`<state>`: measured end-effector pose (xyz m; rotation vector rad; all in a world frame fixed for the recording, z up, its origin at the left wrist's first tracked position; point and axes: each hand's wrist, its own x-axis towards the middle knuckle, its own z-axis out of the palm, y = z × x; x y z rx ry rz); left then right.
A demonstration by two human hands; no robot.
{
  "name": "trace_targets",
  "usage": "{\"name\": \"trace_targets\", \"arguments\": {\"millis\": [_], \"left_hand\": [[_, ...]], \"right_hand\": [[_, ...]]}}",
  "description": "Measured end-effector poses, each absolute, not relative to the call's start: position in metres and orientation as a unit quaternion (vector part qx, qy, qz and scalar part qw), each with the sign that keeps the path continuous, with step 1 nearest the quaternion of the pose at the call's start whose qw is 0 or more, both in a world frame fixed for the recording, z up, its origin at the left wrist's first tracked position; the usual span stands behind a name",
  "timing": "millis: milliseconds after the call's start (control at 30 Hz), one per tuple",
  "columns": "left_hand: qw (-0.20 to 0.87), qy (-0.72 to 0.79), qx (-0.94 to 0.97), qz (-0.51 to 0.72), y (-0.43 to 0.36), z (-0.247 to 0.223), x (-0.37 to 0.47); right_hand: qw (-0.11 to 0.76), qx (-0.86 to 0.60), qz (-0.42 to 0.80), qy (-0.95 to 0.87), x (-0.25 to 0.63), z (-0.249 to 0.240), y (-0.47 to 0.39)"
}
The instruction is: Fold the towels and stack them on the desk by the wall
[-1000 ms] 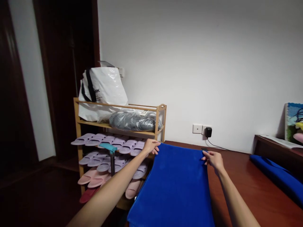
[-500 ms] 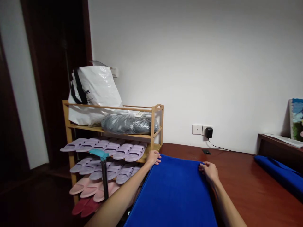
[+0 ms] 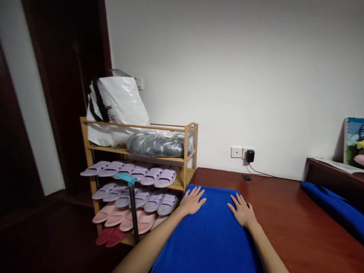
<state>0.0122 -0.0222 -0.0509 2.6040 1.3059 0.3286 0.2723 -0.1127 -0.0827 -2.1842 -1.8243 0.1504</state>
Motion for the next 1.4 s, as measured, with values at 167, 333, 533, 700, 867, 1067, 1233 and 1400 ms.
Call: {"name": "trace_targets", "arguments": {"millis": [167, 333, 533, 700, 867, 1067, 1233, 1400], "left_hand": [[0.082, 0.411, 0.896, 0.143, -0.056, -0.033, 0.001], [0.057, 0.305, 0.929, 0.200, -0.122, -0.004, -0.026], [0.129, 0.212, 0.966, 0.073, -0.177, -0.009, -0.052], [0.130, 0.238, 0.961, 0.054, -0.183, -0.007, -0.053], [0.129, 0.243, 0.960, 0.049, -0.197, -0.004, -0.062], [0.143, 0.233, 0.960, 0.055, -0.216, -0.004, -0.068], [0.121, 0.232, 0.963, 0.056, -0.227, -0.009, -0.072], [0.099, 0.220, 0.969, 0.053, -0.236, -0.013, -0.076]], "right_hand": [[0.126, -0.748, -0.010, -0.652, 0.264, -0.064, -0.139], [0.133, -0.701, -0.081, -0.696, 0.227, -0.040, -0.184], [0.100, -0.637, 0.085, -0.760, 0.181, -0.056, -0.243], [0.134, -0.652, 0.083, -0.742, 0.181, -0.050, -0.263], [0.078, -0.656, 0.117, -0.742, 0.181, -0.036, -0.285], [0.022, -0.664, 0.125, -0.737, 0.176, -0.029, -0.306], [0.069, -0.630, 0.037, -0.773, 0.181, -0.044, -0.314], [0.070, -0.598, -0.038, -0.797, 0.187, -0.055, -0.318]]}}
